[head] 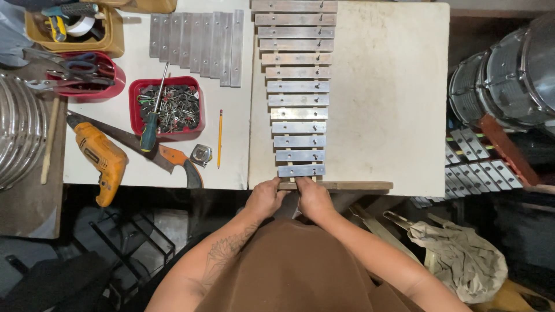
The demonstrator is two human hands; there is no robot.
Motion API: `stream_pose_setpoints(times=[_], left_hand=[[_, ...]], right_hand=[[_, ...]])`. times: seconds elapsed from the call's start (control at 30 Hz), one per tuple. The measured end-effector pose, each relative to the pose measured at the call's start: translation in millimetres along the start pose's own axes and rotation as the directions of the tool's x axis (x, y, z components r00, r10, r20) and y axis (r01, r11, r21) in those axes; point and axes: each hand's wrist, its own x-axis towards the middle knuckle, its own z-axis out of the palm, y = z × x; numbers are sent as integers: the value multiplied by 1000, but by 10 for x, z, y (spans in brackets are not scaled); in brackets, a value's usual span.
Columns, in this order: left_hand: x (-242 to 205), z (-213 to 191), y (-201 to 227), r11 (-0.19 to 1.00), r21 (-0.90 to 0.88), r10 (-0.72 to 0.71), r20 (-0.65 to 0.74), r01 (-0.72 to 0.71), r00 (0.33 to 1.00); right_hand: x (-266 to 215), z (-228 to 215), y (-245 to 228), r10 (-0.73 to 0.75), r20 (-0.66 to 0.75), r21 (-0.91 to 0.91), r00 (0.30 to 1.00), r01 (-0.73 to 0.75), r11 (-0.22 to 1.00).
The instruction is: The person arranges metal bars on a wooden board, aligning them in a row. They then use a pencil to mark positions on the board beneath the bars. The person continues to adjust the bars and make additional marks throughout the process.
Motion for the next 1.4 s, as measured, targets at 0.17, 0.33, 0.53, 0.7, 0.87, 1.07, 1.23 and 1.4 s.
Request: stream_pose_setpoints(times=[0.17,0.33,0.53,0.7,0.87,1.07,1.23,1.4], left_hand=[[-11,17,-6,1000,13,-1,-10,1,1000],[-11,10,-8,1000,-5,-14,-12,14,1000],[2,-76,30,1000,-5,-13,19,14,1000],[35,-76,-15,1000,27,4,56,-6,998],[31,-174,164,995,-41,-85,34,87,996],[-12,-273,81,972,-52,-226,68,229,972],[6,-464,-40,896,-196,-398,45,399,916],[150,-490,95,766,-409,-500,106,496,859]], right_hand=[[5,-14,-1,0,17,-16,1000,0,1000],[1,-39,-16,-9,6,-38,1000,9,999],[-8,-84,-48,9,24,-8,1000,-9,1000],[-11,-63,-42,21,11,11,1000,-21,1000],[-9,-55,-13,8,-13,-18,1000,-8,1000],[-227,-503,-192,-51,-17,-19,999,51,999],[-524,-563,83,-158,-363,71,918,196,978],[-275,-781,406,280,-384,367,880,-132,921]])
